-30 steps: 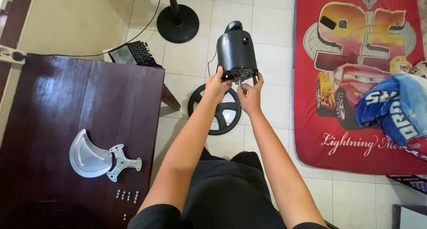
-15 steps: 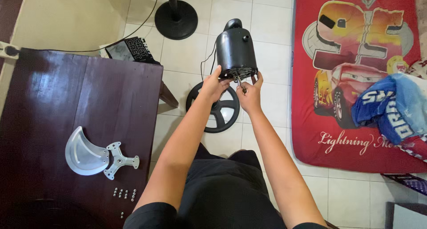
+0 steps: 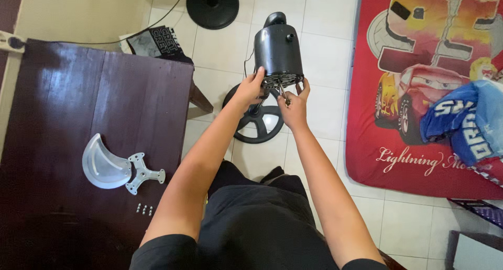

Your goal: The person assembles an electric fan by attaching the motor housing to the fan stand and tightening screws with a screwdriver. They repeatedly adjust and secure the motor housing to the stand base while handling small screws and the fan blade separately.

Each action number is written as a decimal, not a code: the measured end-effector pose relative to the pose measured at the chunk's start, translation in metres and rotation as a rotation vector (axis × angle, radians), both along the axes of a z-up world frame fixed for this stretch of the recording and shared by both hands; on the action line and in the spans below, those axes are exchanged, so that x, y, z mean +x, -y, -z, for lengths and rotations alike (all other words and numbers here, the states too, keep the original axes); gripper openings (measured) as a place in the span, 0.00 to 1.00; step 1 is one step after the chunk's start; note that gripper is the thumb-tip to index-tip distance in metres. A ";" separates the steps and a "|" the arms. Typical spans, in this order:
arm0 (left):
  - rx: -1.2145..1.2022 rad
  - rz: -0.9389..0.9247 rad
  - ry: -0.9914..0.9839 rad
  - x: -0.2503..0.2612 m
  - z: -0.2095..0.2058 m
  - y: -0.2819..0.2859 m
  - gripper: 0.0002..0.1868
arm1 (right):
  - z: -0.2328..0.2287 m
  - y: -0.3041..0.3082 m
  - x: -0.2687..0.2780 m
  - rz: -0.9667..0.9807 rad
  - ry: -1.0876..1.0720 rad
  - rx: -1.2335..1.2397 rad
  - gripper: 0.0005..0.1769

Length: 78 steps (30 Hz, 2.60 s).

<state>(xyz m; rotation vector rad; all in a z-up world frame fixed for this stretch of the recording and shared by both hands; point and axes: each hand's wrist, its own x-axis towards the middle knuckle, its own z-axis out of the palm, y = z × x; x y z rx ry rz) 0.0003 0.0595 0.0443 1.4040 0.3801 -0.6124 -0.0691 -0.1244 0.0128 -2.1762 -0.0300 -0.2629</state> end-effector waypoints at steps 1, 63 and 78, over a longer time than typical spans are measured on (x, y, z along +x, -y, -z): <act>-0.001 -0.003 0.017 -0.006 -0.004 0.000 0.38 | -0.001 0.000 -0.001 -0.003 -0.029 0.001 0.11; 0.212 -0.178 0.268 -0.022 0.004 0.022 0.42 | -0.033 0.003 -0.005 0.044 -0.021 0.003 0.08; 0.697 -0.022 0.319 -0.150 0.136 -0.041 0.37 | 0.035 -0.006 -0.077 -0.348 -0.250 -0.005 0.05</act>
